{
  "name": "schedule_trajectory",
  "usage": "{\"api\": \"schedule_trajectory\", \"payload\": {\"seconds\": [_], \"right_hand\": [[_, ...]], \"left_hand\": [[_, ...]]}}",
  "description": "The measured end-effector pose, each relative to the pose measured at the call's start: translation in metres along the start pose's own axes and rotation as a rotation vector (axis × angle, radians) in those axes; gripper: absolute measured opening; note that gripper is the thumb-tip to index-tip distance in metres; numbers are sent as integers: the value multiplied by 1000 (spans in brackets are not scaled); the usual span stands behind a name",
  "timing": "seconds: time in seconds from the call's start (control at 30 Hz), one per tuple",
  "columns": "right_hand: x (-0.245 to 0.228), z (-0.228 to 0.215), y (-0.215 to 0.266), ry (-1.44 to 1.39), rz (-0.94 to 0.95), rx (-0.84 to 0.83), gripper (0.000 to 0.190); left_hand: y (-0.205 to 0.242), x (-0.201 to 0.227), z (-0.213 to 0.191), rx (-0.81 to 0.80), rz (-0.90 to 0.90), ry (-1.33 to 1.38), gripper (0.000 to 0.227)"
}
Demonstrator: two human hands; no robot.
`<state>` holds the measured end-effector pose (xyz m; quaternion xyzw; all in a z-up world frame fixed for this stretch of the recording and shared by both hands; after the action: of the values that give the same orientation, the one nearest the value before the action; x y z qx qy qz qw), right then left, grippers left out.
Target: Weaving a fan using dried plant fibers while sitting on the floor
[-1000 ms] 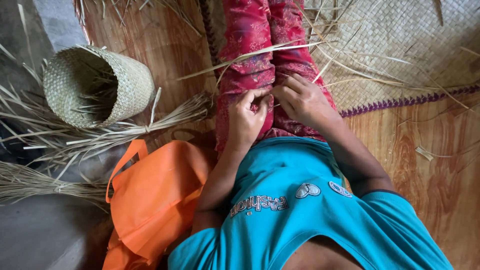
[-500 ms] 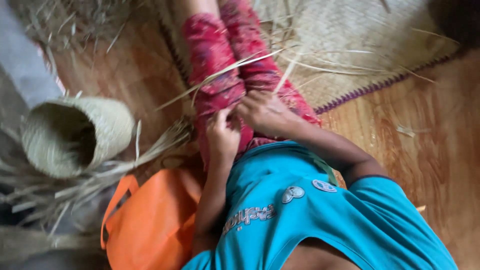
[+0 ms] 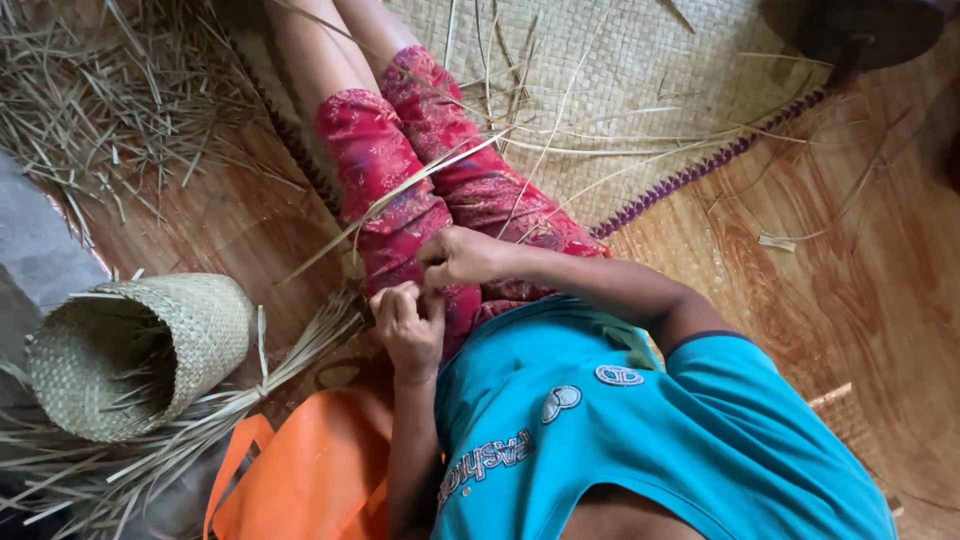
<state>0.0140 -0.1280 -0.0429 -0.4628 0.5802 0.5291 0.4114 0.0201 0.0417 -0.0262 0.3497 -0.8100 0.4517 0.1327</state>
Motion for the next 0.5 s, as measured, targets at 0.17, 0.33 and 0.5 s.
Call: {"api": "schedule_trajectory", "payload": {"seconds": [0.17, 0.33, 0.5], "right_hand": [[11, 24, 2, 634, -358, 185, 13], [27, 27, -7, 378, -310, 202, 22], [16, 5, -13, 856, -857, 526, 15]], "left_hand": [[11, -9, 1, -16, -69, -20, 29], [7, -9, -5, 12, -58, -13, 25], [19, -18, -10, 12, -134, 2, 11]]}}
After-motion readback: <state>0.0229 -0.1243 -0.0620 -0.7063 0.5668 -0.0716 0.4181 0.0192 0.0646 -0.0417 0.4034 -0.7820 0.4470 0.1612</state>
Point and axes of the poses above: each hand's wrist, its own y-axis away from the middle knuckle, its own z-axis out of the palm, x = y × z, the point moved 3 cm from there along -y, towards the middle knuckle, and after that the axes turned 12 degrees about x, right-handed, at the moved point
